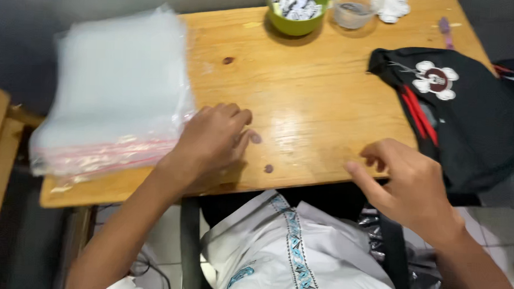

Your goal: The person cleans a black sling bag with a purple toothbrush, then attaches a cartoon bear keychain to the zipper. They place the bag into a clear plastic ziplock bag, insert a small tag, and seal the package.

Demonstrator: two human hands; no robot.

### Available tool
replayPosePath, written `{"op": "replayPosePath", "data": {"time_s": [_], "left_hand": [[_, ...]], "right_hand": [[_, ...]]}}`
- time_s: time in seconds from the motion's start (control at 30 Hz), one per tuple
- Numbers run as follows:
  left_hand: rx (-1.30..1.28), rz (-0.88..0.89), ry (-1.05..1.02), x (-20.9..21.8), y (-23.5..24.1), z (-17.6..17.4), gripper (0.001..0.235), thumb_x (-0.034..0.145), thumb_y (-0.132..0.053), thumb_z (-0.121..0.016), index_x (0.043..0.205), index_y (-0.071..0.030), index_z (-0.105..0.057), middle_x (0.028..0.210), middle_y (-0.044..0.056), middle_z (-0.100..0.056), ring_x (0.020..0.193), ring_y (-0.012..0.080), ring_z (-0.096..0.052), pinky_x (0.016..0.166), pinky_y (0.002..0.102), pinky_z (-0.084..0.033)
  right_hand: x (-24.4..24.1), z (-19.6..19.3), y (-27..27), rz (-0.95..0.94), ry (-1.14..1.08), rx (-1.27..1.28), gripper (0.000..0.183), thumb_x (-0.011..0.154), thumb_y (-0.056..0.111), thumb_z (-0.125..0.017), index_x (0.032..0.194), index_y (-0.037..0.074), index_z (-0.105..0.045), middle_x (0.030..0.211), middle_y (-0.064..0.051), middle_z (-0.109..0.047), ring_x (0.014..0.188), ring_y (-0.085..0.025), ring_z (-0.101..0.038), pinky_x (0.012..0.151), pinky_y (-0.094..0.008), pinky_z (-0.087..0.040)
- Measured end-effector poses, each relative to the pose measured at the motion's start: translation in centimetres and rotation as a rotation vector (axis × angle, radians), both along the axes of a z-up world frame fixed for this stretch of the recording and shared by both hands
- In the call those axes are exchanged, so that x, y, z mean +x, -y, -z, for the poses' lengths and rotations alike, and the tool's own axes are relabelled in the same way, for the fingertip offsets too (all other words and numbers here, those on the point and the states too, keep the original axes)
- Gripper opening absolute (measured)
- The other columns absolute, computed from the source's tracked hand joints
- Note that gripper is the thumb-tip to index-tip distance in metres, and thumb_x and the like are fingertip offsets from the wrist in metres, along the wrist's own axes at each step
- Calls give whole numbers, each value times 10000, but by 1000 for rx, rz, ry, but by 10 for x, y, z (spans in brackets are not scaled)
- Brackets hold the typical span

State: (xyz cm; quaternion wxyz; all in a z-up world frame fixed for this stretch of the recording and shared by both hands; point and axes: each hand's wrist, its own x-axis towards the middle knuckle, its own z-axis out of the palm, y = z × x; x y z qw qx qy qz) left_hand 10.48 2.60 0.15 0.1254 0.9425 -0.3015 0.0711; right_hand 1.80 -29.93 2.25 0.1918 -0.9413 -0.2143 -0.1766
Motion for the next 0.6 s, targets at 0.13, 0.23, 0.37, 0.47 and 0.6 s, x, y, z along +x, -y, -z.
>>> {"op": "replayPosePath", "data": {"time_s": [0.13, 0.23, 0.37, 0.47, 0.6], "left_hand": [[65, -208, 185, -27, -98, 10, 204, 886, -230, -651, 1041, -98, -663, 949, 118, -652, 885, 370, -598, 715, 491, -476], [-10, -344, 120, -40, -148, 18, 246, 904, -196, -660, 1121, -82, -673, 1070, 100, -634, 995, 351, -565, 769, 491, -473], [-106, -442, 95, -36, -182, 33, 322, 917, -275, -650, 1219, -165, -642, 1126, 45, -585, 1144, 289, -550, 950, 459, -458], [-141, -463, 102, -24, -191, 47, 271, 932, -282, -641, 1182, -180, -666, 1117, 26, -605, 1149, 278, -553, 979, 472, -434], [-122, -452, 198, -7, -183, 64, 143, 973, -297, -604, 1056, -210, -680, 997, -31, -634, 1040, 204, -608, 979, 424, -408]], "right_hand": [[44, 7, -95, -346, 16, -115, 282, 924, 387, -696, 956, 111, -651, 893, -30, -692, 790, -256, -681, 601, -386, -499], [78, 16, -164, -601, 90, -248, 289, 951, 402, -648, 977, 114, -650, 905, -82, -645, 856, -325, -604, 676, -437, -463], [122, 30, -246, -636, 198, -241, 320, 867, 371, -706, 1079, 133, -682, 1064, -73, -641, 978, -296, -591, 744, -392, -496], [141, 30, -282, -621, 77, -303, 413, 874, 384, -708, 1194, 126, -666, 1184, -87, -641, 1094, -309, -579, 826, -405, -492], [160, 48, -286, -578, 51, -373, 357, 873, 406, -708, 1147, 177, -722, 1105, -36, -701, 1082, -258, -637, 849, -372, -495]]}}
